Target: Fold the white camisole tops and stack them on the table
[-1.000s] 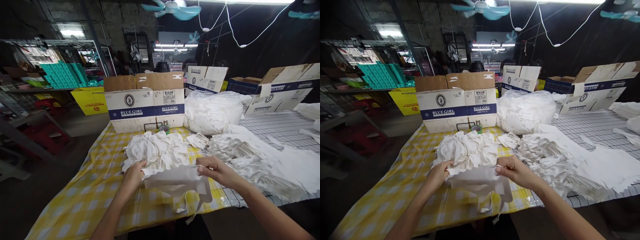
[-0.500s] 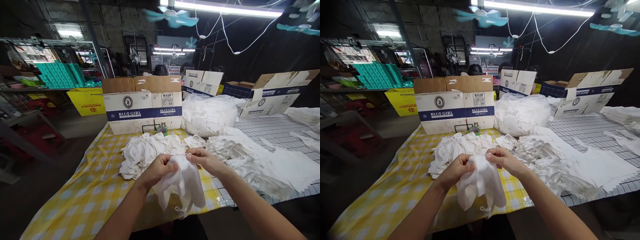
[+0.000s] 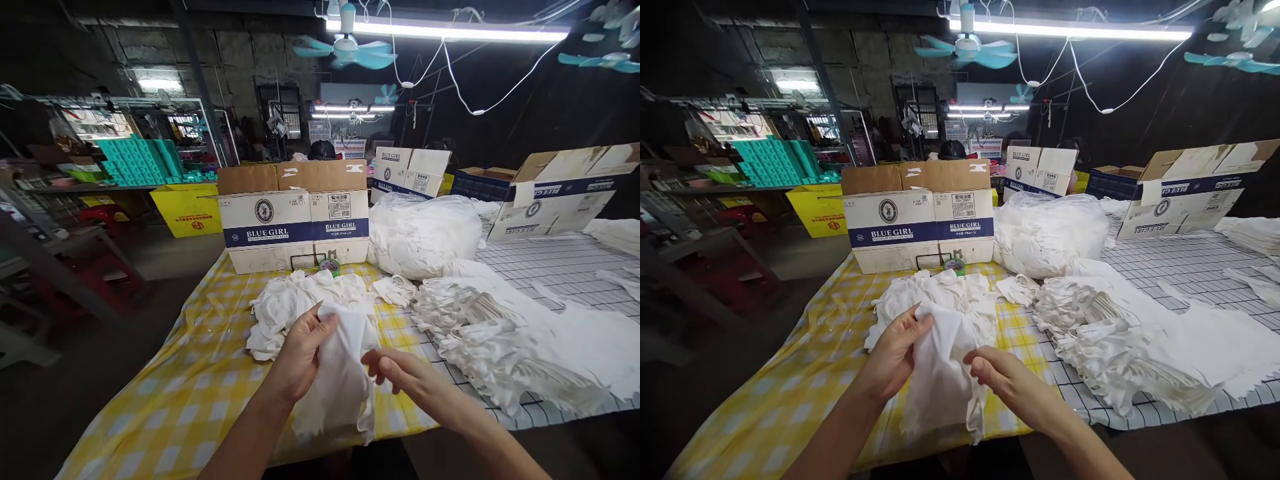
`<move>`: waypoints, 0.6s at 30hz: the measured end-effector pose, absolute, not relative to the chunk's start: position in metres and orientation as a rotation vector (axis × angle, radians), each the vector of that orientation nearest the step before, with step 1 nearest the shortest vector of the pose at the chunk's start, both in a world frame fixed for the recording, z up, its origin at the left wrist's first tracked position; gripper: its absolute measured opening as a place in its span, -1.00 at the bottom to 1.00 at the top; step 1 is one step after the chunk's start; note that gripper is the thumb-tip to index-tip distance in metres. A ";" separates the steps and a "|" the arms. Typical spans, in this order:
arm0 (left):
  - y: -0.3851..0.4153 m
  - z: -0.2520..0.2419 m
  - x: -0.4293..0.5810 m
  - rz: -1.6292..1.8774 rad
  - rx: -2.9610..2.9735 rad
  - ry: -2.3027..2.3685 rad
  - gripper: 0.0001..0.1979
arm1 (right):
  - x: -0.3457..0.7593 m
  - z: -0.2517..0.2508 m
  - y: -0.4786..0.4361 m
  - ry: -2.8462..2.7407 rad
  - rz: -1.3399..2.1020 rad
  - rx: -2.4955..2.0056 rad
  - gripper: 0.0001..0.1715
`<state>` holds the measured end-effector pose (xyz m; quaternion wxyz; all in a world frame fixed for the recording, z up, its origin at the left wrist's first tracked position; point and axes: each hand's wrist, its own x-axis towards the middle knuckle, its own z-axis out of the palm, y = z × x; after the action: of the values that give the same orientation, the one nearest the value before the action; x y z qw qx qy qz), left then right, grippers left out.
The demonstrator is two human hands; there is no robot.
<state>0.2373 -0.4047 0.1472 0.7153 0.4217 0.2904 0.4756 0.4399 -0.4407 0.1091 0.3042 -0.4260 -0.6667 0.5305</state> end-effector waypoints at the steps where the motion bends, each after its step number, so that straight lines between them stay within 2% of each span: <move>1: -0.409 0.147 0.239 1.053 0.934 0.647 -0.68 | 0.436 0.104 -0.443 -1.682 1.419 -1.110 -0.55; 5: -0.426 0.143 0.253 1.053 0.981 0.657 -0.62 | 0.420 0.093 -0.440 -1.127 1.602 -0.886 -0.57; 10: -0.441 0.133 0.254 1.017 1.201 0.679 -0.69 | 0.428 0.104 -0.433 -0.745 1.616 -0.889 -0.76; 14: -0.442 0.122 0.241 1.130 1.566 0.981 -0.73 | 0.439 0.115 -0.439 -1.054 1.659 -1.007 -0.68; 16: -0.441 0.120 0.238 1.119 1.692 0.971 -0.59 | 0.437 0.116 -0.441 -1.331 1.704 -1.042 -0.62; 18: -0.439 0.122 0.239 0.961 1.735 0.821 -0.49 | 0.430 0.115 -0.442 -1.570 1.691 -1.058 -0.59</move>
<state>0.2386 -0.4388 0.1218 0.4772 0.7103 0.3362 0.3934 0.4300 -0.4416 0.1153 0.2970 -0.3979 -0.5907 0.6361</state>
